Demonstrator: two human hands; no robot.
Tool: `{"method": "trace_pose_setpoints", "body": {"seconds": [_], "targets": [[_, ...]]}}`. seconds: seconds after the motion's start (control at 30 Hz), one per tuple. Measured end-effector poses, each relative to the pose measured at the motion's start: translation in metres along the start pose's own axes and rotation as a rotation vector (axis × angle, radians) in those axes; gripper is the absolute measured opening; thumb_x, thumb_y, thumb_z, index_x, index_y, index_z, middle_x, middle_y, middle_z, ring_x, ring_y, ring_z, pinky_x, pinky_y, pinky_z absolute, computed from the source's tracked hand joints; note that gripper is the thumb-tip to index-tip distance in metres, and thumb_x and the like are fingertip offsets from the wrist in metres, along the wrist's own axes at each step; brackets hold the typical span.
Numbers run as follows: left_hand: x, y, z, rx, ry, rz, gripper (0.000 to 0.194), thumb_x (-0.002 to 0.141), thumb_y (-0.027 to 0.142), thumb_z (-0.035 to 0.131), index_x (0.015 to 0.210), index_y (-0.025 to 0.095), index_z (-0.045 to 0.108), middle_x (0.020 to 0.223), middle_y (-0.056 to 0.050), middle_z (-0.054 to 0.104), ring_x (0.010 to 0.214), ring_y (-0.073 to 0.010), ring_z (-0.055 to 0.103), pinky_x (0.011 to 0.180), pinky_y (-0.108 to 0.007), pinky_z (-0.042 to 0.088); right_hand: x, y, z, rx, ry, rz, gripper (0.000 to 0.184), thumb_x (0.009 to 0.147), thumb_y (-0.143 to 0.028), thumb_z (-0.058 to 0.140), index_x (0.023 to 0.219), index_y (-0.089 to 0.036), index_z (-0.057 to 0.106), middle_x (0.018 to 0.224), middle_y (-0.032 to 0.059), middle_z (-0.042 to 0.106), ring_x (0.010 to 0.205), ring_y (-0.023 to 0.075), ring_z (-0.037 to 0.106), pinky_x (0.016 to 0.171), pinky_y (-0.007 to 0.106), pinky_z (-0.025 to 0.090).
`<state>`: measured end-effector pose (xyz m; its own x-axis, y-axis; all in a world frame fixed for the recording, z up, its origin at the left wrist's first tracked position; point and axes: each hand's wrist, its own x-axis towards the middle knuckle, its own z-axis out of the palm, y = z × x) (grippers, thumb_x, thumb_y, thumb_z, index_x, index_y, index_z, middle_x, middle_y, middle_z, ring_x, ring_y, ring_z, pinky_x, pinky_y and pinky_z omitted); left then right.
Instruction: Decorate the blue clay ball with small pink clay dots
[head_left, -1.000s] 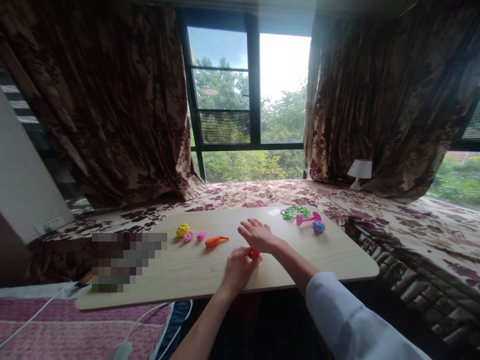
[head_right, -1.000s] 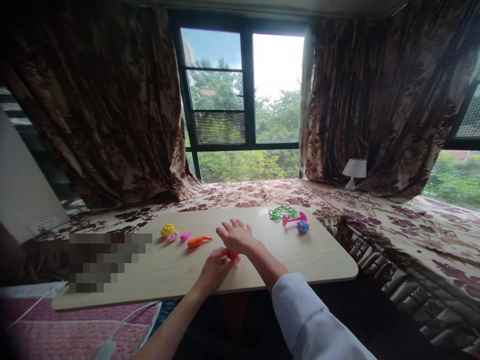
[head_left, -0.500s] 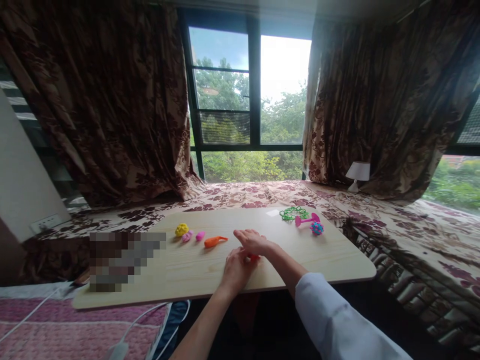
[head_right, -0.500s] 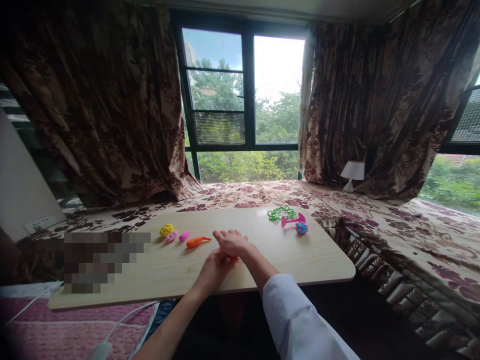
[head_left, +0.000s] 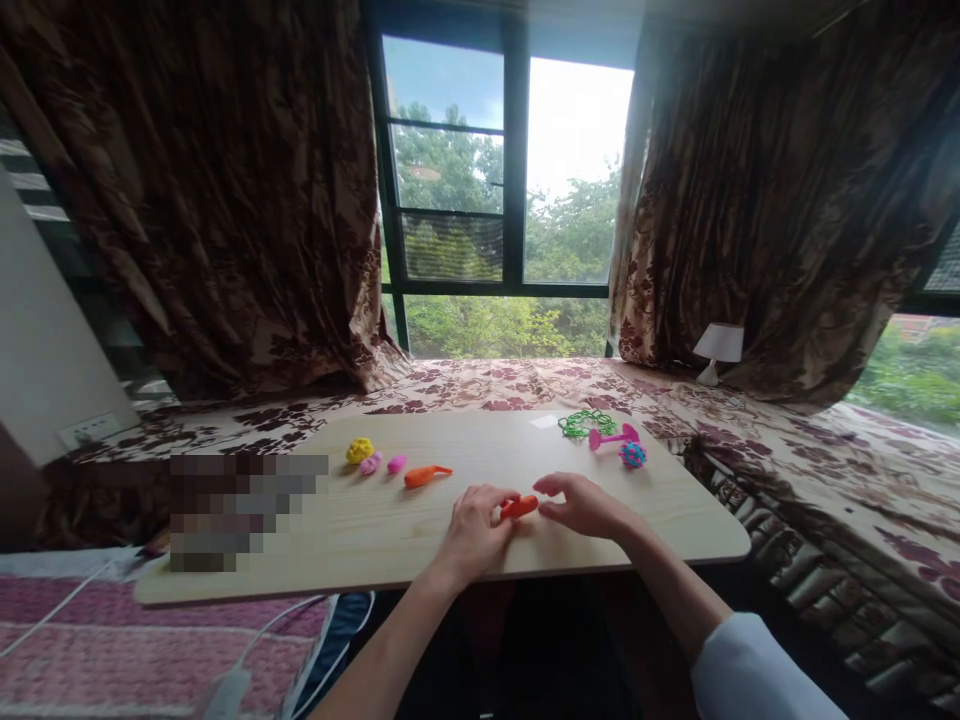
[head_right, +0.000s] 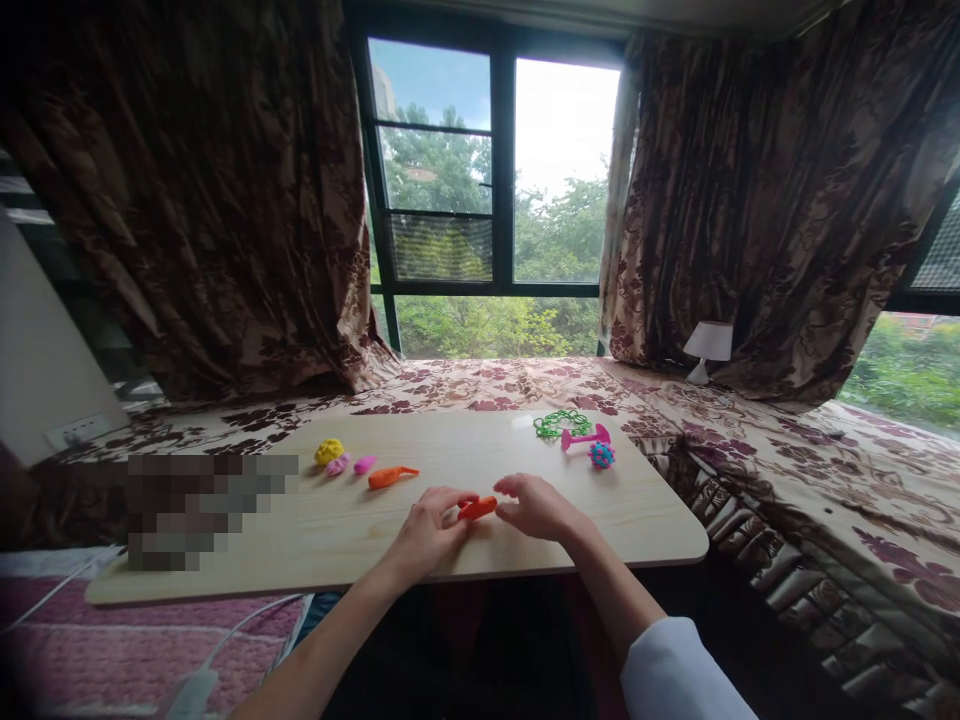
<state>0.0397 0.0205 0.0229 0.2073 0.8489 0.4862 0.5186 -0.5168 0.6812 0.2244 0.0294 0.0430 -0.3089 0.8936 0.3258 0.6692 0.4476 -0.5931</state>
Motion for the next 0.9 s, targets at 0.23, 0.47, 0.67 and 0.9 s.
{"method": "trace_pose_setpoints", "body": {"seconds": [0.23,0.47,0.67,0.9], "targets": [[-0.003,-0.009,-0.001,0.032,0.038,-0.017,0.023,0.065,0.022,0.060,0.088,0.023,0.063,0.087,-0.003,0.065,0.086,-0.0211,0.057,0.083,-0.035,0.041,0.054,-0.025,0.032,-0.151,0.110,0.094,0.044,0.093,-0.038,0.026,0.131,-0.020,0.040,0.137,0.0108,0.038,0.128,0.0218,0.029,0.101,0.044,0.023],[-0.012,-0.041,-0.034,0.169,0.199,-0.036,0.019,0.077,0.023,0.047,0.088,0.019,0.063,0.096,-0.008,0.063,0.103,-0.0245,0.050,0.095,-0.039,0.034,0.011,-0.029,0.063,-0.325,0.029,0.024,0.047,0.091,-0.044,0.030,0.131,-0.020,0.039,0.144,0.0084,0.024,0.134,0.0224,0.012,0.105,0.048,0.002],[-0.013,-0.051,-0.036,0.225,0.229,-0.107,0.022,0.080,0.028,0.043,0.088,0.020,0.063,0.095,-0.007,0.065,0.096,-0.0220,0.055,0.088,-0.035,0.040,-0.019,-0.027,0.056,-0.405,-0.075,0.013,0.055,0.090,-0.047,0.027,0.133,-0.014,0.035,0.142,0.0120,0.028,0.133,0.0226,0.016,0.105,0.047,0.001],[-0.013,-0.052,-0.040,0.281,0.225,-0.135,0.026,0.081,0.035,0.042,0.085,0.021,0.063,0.087,-0.005,0.067,0.087,-0.0213,0.059,0.078,-0.033,0.044,0.054,-0.026,0.065,-0.421,-0.091,0.116,0.055,0.091,-0.045,0.020,0.134,-0.013,0.033,0.144,0.0139,0.023,0.132,0.0260,0.017,0.103,0.051,0.011]]}}
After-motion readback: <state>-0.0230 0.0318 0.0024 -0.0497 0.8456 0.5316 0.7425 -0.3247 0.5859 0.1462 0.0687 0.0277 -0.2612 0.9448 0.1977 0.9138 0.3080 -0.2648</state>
